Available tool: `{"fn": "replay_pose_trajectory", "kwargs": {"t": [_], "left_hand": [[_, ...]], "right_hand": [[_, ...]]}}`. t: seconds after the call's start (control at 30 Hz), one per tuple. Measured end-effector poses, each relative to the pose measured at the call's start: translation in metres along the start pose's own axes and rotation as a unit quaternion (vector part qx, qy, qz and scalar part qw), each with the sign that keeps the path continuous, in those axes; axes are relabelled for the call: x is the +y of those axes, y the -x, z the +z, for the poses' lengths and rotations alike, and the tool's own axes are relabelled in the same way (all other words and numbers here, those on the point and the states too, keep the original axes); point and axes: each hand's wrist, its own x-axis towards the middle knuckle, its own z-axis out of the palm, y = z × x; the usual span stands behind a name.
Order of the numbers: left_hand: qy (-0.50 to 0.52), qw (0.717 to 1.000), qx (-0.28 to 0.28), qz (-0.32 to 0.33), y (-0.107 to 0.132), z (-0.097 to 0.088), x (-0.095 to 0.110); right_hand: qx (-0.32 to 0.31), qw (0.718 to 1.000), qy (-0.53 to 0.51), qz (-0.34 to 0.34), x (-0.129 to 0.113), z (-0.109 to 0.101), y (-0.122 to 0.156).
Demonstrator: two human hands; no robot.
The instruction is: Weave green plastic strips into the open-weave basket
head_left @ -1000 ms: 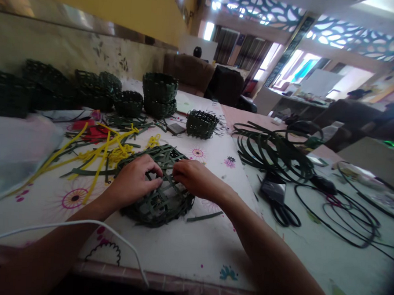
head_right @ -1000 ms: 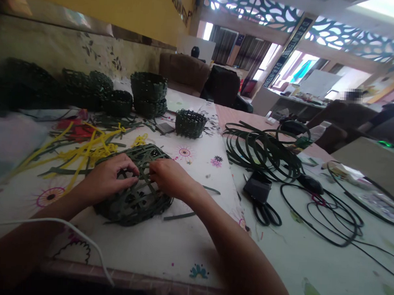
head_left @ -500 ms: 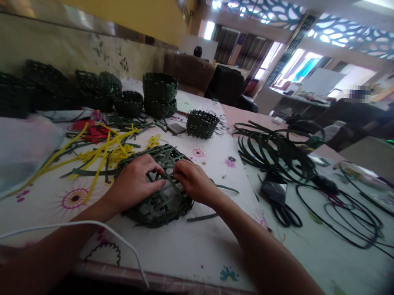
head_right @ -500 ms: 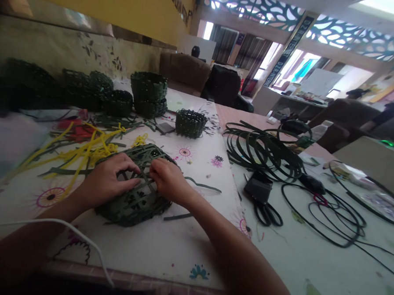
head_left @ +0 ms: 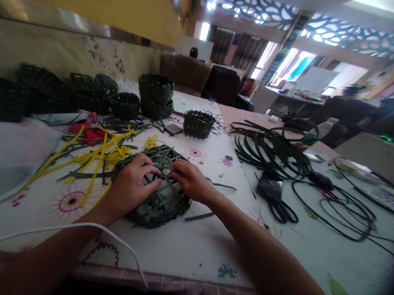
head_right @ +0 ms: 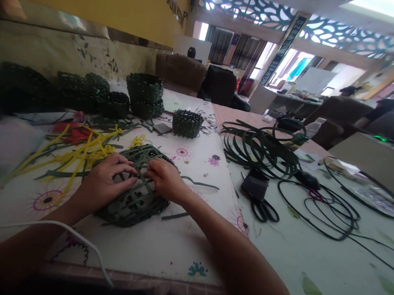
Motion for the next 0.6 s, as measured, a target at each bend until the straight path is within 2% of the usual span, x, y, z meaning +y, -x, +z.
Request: {"fn": "replay_pose_trajectory", "kwargs": {"t": [0.13, 0.3, 0.5, 0.6], "left_hand": [[-0.002, 1.000, 0.013, 0.028, 0.004, 0.002, 0.001], [0.000, 1.000, 0.008, 0.017, 0.005, 0.003, 0.005], [0.011, 1.000, -0.002, 0.000, 0.003, 0.001, 0.006], [0.018, 1.000, -0.011, -0.005, 0.003, 0.000, 0.005]], "right_hand": [[-0.002, 1.000, 0.017, -0.001, 0.002, 0.003, -0.001], [-0.007, 0.987, 0.159, 0.017, -0.009, 0.005, -0.002], [-0.079, 0.962, 0.248, 0.084, -0.039, -0.006, -0.007], [-0.099, 0.952, 0.264, 0.118, -0.047, -0.008, -0.013]]}}
